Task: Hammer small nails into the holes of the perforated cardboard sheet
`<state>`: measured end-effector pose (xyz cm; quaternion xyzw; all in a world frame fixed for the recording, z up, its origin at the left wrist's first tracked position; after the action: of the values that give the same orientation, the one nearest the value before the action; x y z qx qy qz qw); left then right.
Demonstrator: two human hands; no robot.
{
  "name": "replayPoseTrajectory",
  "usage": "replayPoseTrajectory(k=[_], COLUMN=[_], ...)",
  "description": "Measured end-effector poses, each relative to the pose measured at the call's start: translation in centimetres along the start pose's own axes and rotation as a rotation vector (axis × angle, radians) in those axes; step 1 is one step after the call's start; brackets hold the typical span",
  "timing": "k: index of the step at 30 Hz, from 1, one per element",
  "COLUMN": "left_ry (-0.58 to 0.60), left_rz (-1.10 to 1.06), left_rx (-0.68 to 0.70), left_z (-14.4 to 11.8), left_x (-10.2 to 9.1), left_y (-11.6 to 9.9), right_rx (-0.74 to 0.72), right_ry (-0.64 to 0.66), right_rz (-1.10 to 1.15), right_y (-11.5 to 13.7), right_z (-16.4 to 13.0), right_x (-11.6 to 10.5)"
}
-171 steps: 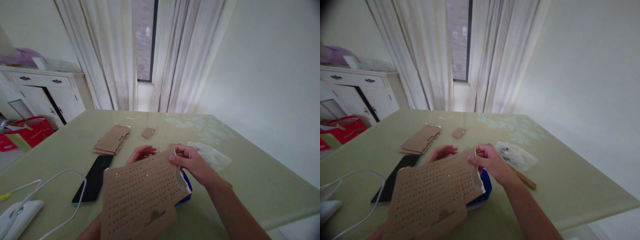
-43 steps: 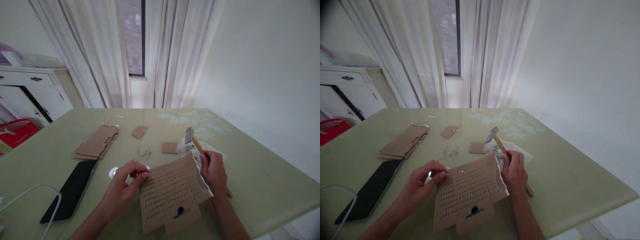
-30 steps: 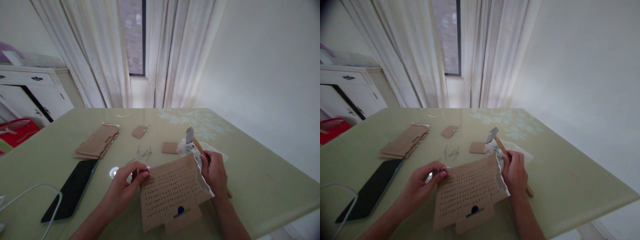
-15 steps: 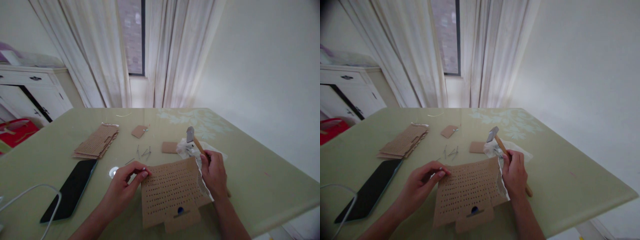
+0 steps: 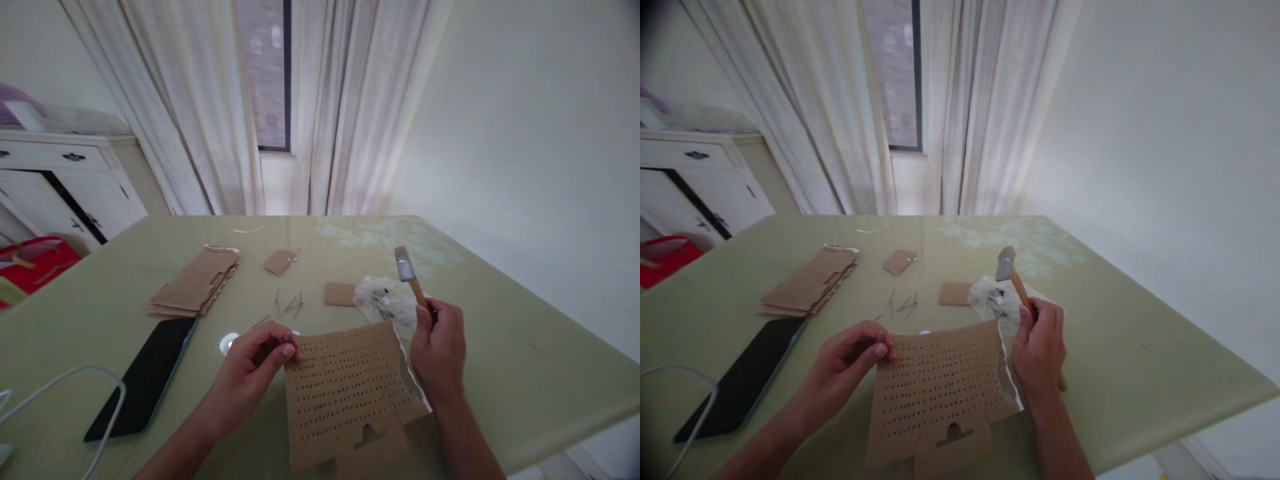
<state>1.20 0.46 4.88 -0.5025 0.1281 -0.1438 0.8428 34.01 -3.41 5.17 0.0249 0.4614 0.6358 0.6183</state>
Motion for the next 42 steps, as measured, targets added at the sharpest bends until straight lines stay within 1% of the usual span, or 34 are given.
replayPoseTrajectory(k=[4, 6, 11, 15, 18, 21, 24, 26, 27, 28, 31, 33, 34, 38, 40, 42], left_ry=[0.066, 0.095, 0.155, 0.155, 0.163, 0.165, 0.149, 0.145, 0.146, 0.146, 0.142, 0.139, 0.134, 0.094, 0.069, 0.054], left_rz=[-0.075, -0.034, 0.197, 0.254, 0.262, 0.282, 0.284, 0.270, 0.262, 0.255, 0.242, 0.230, 0.223, 0.199, 0.185, 0.163], left_rx=[-0.032, -0.025, 0.080, 0.164, 0.189, 0.189, 0.196, 0.202, 0.205, 0.207, 0.205, 0.199, 0.196, 0.194, 0.203, 0.211], left_z=[-0.1, -0.1, -0.3, -0.3, -0.3, -0.2, -0.2, -0.2, -0.2, -0.3, -0.2, -0.2, -0.2, 0.0, 0.0, -0.1], left_x=[0.2, 0.3, 0.4, 0.4, 0.5, 0.6, 0.8, 0.9, 0.9, 1.0, 1.1, 1.2, 1.3, 1.6, 1.8, 2.0], left_y=[0.3, 0.5, 0.5, 0.2, 0.2, 0.3, 0.4, 0.5, 0.6, 0.6, 0.7, 0.8, 0.8, 0.7, 0.7, 0.6], right_rx=[0.006, 0.005, -0.004, -0.011, -0.001, -0.004, 0.003, 0.092, 0.167, 0.255, 0.502, 0.632, 0.696, 0.909, 0.964, 0.989], right_ry=[-0.047, -0.044, -0.001, 0.050, 0.070, 0.017, -0.041, -0.017, 0.033, 0.116, 0.435, 0.585, 0.632, 0.759, 0.782, 0.764], right_rz=[0.008, 0.023, 0.049, 0.042, 0.039, 0.062, 0.059, 0.070, 0.096, 0.143, 0.358, 0.454, 0.476, 0.501, 0.531, 0.581], right_y=[-0.3, -0.4, -0.5, -0.8, -0.9, -0.5, 0.3, 0.7, 0.8, 0.8, 0.7, 0.4, 0.2, -0.4, -0.5, -0.4], right_z=[0.2, 0.2, 0.2, 0.0, 0.0, 0.4, 1.0, 1.3, 1.3, 1.2, 0.1, -1.3, -2.2, -6.0, -7.4, -7.9], right_x=[-0.2, 0.0, 0.4, 0.7, 0.8, 0.4, -1.2, -2.9, -3.7, -4.5, -6.2, -6.9, -7.1, -7.0, -6.9, -7.1])
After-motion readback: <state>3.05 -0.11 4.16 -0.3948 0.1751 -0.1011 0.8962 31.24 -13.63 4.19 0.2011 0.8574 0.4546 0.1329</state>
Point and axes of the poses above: each hand's wrist, its own z-axis towards the middle knuckle, its own x-axis out of the palm, y = z × x, the point moved 3 cm from there along z, towards the middle knuckle, and after that the axes turned 13 degrees about x, right-handed, at the moved point
